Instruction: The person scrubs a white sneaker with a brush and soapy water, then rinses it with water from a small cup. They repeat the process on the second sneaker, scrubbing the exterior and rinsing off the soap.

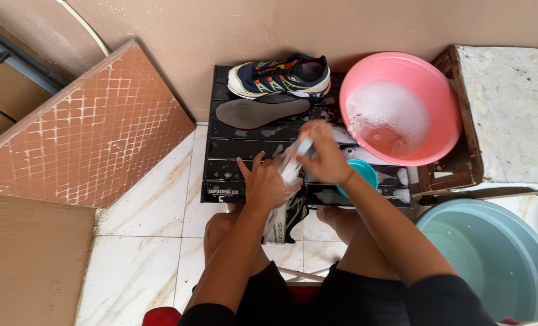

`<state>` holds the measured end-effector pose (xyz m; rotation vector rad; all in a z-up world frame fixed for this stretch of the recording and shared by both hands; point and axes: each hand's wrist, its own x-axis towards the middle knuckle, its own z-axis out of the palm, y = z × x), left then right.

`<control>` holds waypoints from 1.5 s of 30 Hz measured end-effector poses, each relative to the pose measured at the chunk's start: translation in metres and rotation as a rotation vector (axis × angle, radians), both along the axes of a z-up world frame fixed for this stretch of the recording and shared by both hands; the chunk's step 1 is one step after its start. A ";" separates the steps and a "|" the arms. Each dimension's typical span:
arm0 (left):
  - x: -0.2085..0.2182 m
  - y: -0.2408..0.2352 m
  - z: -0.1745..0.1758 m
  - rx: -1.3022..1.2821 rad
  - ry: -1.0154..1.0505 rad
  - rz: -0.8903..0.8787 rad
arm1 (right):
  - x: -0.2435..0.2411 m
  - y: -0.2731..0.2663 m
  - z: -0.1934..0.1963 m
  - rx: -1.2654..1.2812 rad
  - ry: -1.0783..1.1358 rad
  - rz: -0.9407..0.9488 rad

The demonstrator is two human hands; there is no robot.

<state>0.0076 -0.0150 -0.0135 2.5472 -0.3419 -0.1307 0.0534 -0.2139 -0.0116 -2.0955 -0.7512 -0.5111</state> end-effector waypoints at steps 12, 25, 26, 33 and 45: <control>-0.003 -0.001 -0.004 -0.038 -0.066 -0.004 | 0.008 -0.009 -0.007 0.068 0.152 -0.102; 0.001 -0.002 -0.005 -0.006 -0.051 -0.016 | -0.015 0.012 0.014 -0.008 0.110 0.001; 0.001 -0.004 -0.005 0.002 -0.036 -0.025 | -0.008 0.003 0.009 0.005 0.099 0.004; 0.001 -0.004 0.001 0.088 -0.018 -0.016 | -0.026 0.027 0.036 -0.015 0.196 0.066; 0.024 -0.004 0.016 0.195 0.081 -0.114 | -0.014 0.009 0.020 0.032 0.162 0.001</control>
